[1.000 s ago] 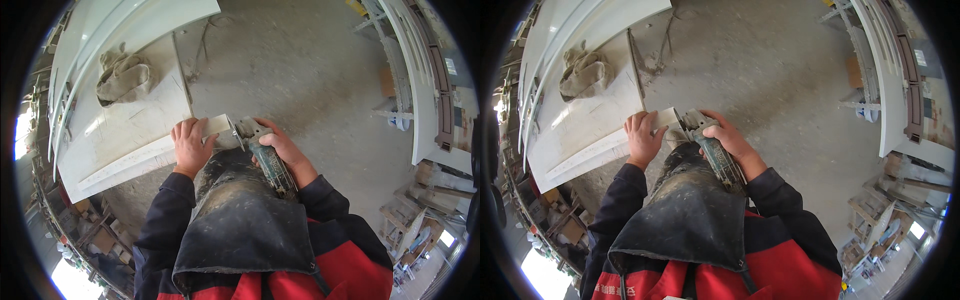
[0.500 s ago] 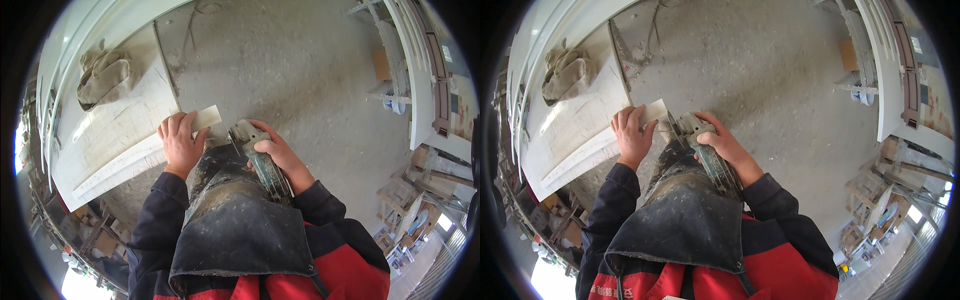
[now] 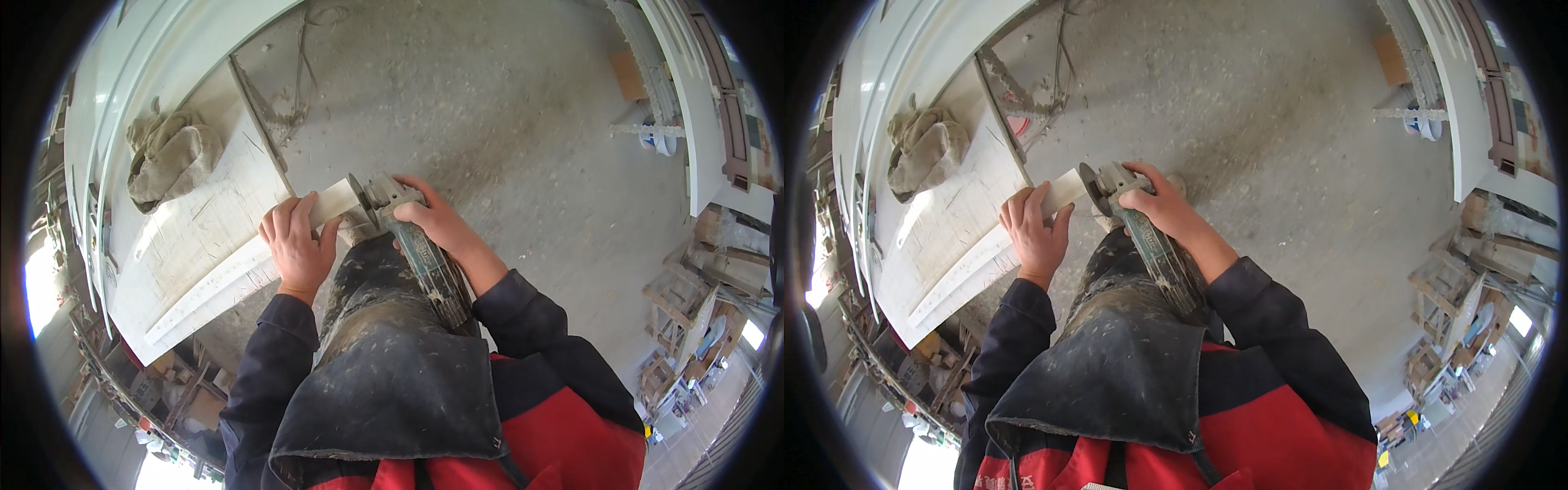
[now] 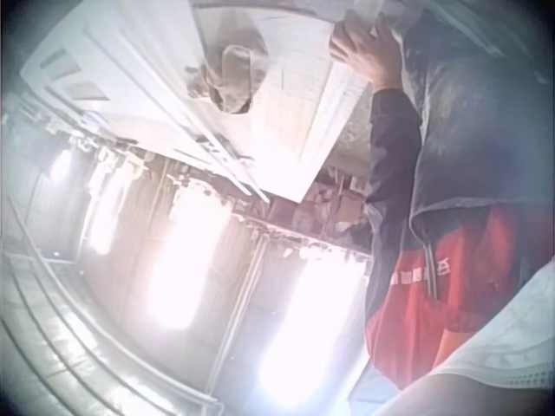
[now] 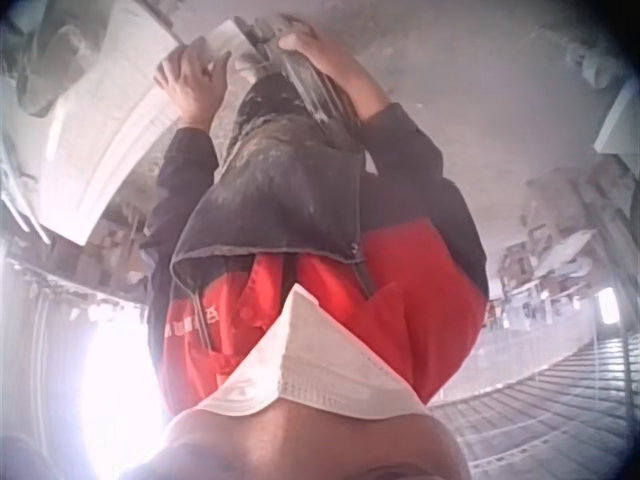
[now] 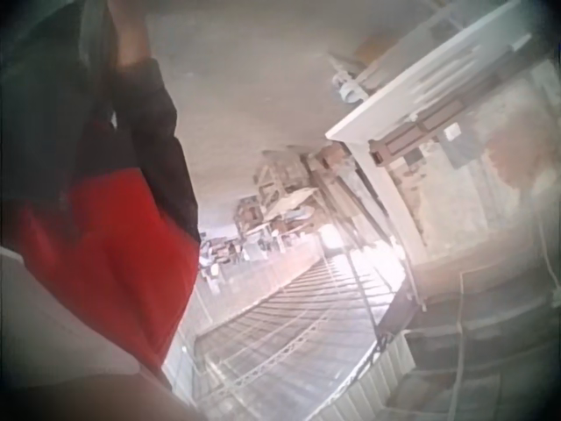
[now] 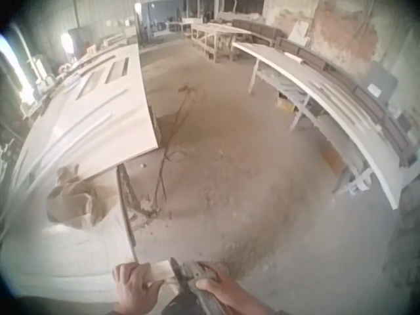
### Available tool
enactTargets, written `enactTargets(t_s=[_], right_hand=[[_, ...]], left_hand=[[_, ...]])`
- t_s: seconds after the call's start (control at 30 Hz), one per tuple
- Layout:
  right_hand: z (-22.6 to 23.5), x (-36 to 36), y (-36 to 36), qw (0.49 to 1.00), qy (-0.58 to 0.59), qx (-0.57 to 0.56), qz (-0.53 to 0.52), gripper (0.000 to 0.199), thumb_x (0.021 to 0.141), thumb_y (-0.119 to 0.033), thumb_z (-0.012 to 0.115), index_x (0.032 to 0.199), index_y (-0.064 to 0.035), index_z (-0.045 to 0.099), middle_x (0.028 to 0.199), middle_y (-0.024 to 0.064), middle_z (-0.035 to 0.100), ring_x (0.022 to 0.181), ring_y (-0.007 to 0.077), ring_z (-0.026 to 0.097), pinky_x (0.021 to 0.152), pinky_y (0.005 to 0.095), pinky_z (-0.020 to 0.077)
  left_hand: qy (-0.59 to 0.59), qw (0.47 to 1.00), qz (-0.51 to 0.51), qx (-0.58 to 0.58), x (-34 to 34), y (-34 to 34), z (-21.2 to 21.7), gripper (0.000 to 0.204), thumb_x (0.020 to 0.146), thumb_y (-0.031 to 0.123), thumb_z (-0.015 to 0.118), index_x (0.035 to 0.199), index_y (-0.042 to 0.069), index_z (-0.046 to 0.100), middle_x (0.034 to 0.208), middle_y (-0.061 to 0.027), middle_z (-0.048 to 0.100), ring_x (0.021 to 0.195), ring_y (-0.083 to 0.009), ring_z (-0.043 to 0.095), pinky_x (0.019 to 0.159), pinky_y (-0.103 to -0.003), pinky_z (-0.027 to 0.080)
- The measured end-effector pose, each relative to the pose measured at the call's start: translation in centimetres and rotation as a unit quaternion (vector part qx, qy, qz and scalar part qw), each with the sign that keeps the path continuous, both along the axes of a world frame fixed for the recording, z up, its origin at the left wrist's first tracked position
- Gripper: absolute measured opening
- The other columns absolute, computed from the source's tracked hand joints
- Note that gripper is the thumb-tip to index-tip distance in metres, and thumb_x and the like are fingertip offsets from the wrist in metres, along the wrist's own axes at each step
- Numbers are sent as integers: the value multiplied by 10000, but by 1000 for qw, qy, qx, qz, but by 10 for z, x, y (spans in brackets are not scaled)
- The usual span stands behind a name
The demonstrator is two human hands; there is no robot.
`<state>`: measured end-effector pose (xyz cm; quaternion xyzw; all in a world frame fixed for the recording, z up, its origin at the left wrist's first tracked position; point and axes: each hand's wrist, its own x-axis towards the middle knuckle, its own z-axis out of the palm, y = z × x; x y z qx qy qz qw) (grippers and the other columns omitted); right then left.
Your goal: The person uses an angle grinder to sand the edges and surfaces of a white wooden door and a separate wooden strip. They briefly walk to a workbench to retrieve a sanding disc, attach it to the grinder, and then resume sanding the wood.
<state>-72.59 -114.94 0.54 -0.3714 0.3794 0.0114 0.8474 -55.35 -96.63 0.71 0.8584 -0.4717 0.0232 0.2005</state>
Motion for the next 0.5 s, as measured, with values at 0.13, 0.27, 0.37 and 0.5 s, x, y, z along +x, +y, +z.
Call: enactTargets(t_s=[0.13,0.27,0.37,0.5], right_hand=[[-7,4,-4,999,-15,-31,8,684,882,-230,690,1516,-81,482,1152,141,666,742,194,705,666,330,587],[-17,-11,1,997,-14,-72,36,707,859,-229,739,1506,-77,497,1212,135,654,813,192,709,699,340,595],[-20,-20,7,997,-28,-71,30,720,846,-222,762,1502,-79,502,1242,128,645,867,192,708,724,347,599],[-22,-10,2,996,-26,-76,25,729,839,-215,772,1503,-82,503,1255,127,640,898,197,703,743,347,600]], left_hand=[[1,1000,-1,2,-1,0,1,575,755,230,896,1271,98,679,1186,-113,614,1121,-347,544,1026,-474,395],[-8,1000,-3,10,2,4,-2,526,827,334,852,1270,113,677,1200,-74,594,1134,-322,526,1038,-465,371],[-3,1000,-1,9,2,2,-4,528,823,330,853,1271,111,678,1200,-76,594,1138,-325,524,1041,-467,370],[-4,1000,-6,14,2,3,-3,536,822,332,854,1274,105,677,1203,-80,595,1138,-331,523,1041,-470,371]])
